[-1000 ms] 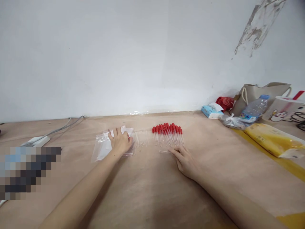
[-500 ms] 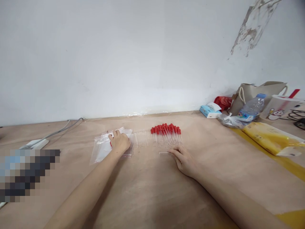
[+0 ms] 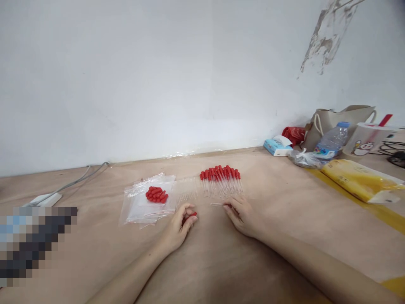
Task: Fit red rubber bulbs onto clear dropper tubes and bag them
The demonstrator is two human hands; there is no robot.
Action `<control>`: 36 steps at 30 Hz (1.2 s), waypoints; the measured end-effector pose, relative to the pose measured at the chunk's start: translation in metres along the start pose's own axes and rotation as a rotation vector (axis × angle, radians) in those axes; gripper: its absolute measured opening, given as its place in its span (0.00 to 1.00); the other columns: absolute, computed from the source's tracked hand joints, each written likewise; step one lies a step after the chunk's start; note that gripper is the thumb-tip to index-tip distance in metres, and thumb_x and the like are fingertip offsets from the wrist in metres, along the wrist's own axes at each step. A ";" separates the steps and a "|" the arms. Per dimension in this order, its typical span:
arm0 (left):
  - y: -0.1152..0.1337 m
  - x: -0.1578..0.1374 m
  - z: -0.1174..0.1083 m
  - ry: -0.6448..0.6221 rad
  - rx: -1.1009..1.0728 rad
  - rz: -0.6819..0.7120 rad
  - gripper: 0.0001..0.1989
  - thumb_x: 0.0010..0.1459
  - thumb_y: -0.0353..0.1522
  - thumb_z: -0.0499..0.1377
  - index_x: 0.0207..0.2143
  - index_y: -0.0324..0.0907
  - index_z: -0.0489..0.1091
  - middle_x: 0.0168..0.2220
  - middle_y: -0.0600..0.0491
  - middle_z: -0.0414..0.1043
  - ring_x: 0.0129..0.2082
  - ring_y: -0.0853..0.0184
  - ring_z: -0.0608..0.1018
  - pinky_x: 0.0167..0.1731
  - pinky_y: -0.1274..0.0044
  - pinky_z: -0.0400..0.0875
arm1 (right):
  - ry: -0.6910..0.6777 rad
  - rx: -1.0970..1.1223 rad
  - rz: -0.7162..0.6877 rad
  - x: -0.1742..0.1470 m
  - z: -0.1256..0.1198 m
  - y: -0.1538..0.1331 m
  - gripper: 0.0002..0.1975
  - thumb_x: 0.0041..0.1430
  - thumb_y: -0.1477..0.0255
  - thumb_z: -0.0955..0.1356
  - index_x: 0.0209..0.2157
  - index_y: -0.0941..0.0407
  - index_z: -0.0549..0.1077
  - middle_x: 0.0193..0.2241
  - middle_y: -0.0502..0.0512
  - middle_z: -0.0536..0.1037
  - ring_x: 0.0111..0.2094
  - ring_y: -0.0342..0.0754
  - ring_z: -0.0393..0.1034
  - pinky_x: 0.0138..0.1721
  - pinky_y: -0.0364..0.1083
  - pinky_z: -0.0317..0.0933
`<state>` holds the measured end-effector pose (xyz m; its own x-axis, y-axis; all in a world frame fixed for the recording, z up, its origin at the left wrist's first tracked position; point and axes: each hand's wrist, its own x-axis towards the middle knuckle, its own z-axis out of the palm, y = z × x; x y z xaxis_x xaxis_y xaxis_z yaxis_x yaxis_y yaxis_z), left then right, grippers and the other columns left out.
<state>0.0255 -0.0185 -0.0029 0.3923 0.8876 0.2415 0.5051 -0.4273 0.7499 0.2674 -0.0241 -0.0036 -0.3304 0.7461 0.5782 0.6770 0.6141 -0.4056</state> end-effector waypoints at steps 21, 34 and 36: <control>0.003 0.001 -0.002 -0.019 0.040 0.121 0.09 0.57 0.34 0.52 0.38 0.41 0.69 0.33 0.52 0.67 0.34 0.68 0.70 0.35 0.77 0.65 | -0.083 0.093 -0.138 -0.001 0.024 -0.011 0.07 0.57 0.74 0.61 0.35 0.56 0.70 0.22 0.49 0.72 0.24 0.41 0.62 0.39 0.47 0.48; 0.001 0.000 -0.001 0.027 0.045 0.154 0.08 0.57 0.33 0.52 0.37 0.41 0.68 0.31 0.53 0.69 0.31 0.70 0.71 0.32 0.79 0.65 | -0.109 0.078 -0.158 -0.001 0.023 -0.011 0.07 0.57 0.74 0.60 0.33 0.56 0.69 0.22 0.49 0.71 0.24 0.41 0.61 0.37 0.46 0.47; 0.002 -0.001 -0.001 0.021 0.043 0.159 0.08 0.57 0.33 0.52 0.36 0.41 0.68 0.31 0.53 0.70 0.32 0.70 0.71 0.33 0.79 0.65 | -0.119 0.080 -0.178 -0.001 0.023 -0.010 0.07 0.57 0.75 0.60 0.33 0.56 0.69 0.24 0.50 0.72 0.25 0.41 0.62 0.37 0.46 0.47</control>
<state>0.0257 -0.0201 -0.0007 0.4544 0.8112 0.3682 0.4701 -0.5694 0.6744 0.2459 -0.0253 -0.0160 -0.5184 0.6464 0.5599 0.5487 0.7536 -0.3620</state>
